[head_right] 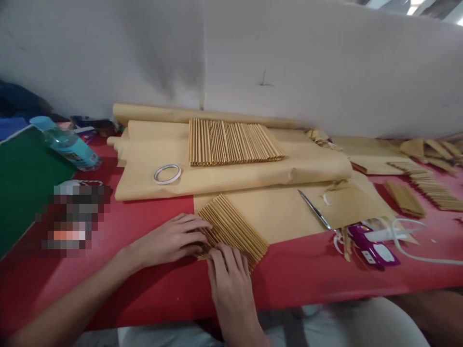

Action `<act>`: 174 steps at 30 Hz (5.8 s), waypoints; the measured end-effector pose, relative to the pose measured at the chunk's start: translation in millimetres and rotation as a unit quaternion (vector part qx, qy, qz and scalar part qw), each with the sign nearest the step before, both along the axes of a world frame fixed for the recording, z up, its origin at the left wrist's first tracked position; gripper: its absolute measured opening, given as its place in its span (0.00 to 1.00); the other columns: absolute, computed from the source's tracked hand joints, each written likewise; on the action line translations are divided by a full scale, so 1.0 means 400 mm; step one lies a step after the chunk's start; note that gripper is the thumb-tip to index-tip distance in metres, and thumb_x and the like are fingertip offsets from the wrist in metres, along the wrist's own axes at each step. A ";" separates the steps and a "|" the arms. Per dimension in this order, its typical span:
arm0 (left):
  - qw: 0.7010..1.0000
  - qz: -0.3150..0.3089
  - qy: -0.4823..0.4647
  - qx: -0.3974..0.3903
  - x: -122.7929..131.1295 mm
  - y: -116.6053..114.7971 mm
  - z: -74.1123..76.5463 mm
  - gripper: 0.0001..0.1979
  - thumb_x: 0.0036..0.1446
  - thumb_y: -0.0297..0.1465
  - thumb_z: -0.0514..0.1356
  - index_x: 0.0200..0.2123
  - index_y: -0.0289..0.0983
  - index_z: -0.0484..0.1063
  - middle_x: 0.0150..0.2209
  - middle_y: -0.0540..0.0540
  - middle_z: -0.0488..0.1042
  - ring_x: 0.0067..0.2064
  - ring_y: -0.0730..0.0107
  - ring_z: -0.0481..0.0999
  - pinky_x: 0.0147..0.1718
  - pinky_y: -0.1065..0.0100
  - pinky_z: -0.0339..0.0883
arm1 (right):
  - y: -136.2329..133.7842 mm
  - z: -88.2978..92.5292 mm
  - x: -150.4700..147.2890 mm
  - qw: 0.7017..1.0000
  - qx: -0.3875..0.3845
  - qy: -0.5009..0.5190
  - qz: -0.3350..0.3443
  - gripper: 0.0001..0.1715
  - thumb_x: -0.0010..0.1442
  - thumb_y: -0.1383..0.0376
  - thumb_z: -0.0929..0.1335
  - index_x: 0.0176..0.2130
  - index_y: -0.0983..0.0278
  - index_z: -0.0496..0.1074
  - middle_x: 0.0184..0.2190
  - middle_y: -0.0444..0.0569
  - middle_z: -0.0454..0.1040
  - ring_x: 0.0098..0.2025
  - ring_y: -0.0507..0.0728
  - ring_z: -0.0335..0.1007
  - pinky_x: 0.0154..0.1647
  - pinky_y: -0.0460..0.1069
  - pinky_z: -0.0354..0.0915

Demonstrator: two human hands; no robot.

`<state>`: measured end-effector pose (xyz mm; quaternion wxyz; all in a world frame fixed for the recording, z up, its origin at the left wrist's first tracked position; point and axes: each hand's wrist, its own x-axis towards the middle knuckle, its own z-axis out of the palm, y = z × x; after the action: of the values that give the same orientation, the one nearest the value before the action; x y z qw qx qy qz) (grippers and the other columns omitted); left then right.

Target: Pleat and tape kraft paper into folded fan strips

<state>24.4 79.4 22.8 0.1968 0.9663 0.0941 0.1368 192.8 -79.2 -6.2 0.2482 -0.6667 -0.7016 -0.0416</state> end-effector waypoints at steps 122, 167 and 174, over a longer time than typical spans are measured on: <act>0.971 0.209 0.044 0.108 0.060 -0.071 -0.058 0.12 0.71 0.29 0.54 0.54 0.36 0.69 0.54 0.44 0.75 0.52 0.58 0.72 0.52 0.58 0.69 | 0.214 -0.051 0.246 0.960 0.014 -0.151 0.236 0.23 0.74 0.67 0.58 0.64 0.63 0.64 0.55 0.57 0.75 0.55 0.64 0.71 0.54 0.59 0.67; 0.951 0.300 -0.070 -0.013 -0.047 -0.093 -0.068 0.11 0.72 0.31 0.54 0.49 0.39 0.76 0.40 0.46 0.76 0.42 0.64 0.74 0.45 0.61 0.72 | 0.173 -0.036 0.280 0.982 -0.008 0.035 0.184 0.12 0.74 0.65 0.61 0.50 0.60 0.72 0.43 0.51 0.78 0.45 0.59 0.75 0.45 0.55 0.72; 0.949 0.308 -0.045 0.051 -0.041 -0.095 -0.064 0.13 0.73 0.31 0.52 0.43 0.39 0.77 0.36 0.47 0.76 0.38 0.64 0.73 0.42 0.59 0.71 | 0.178 -0.029 0.279 0.984 0.003 0.054 0.170 0.15 0.72 0.69 0.60 0.47 0.59 0.74 0.41 0.52 0.78 0.43 0.59 0.76 0.43 0.55 0.75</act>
<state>8.1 41.3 -2.9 0.0994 0.8917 0.3716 0.2385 304.3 -8.2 -17.6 0.2914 -0.5383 -0.7900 0.0349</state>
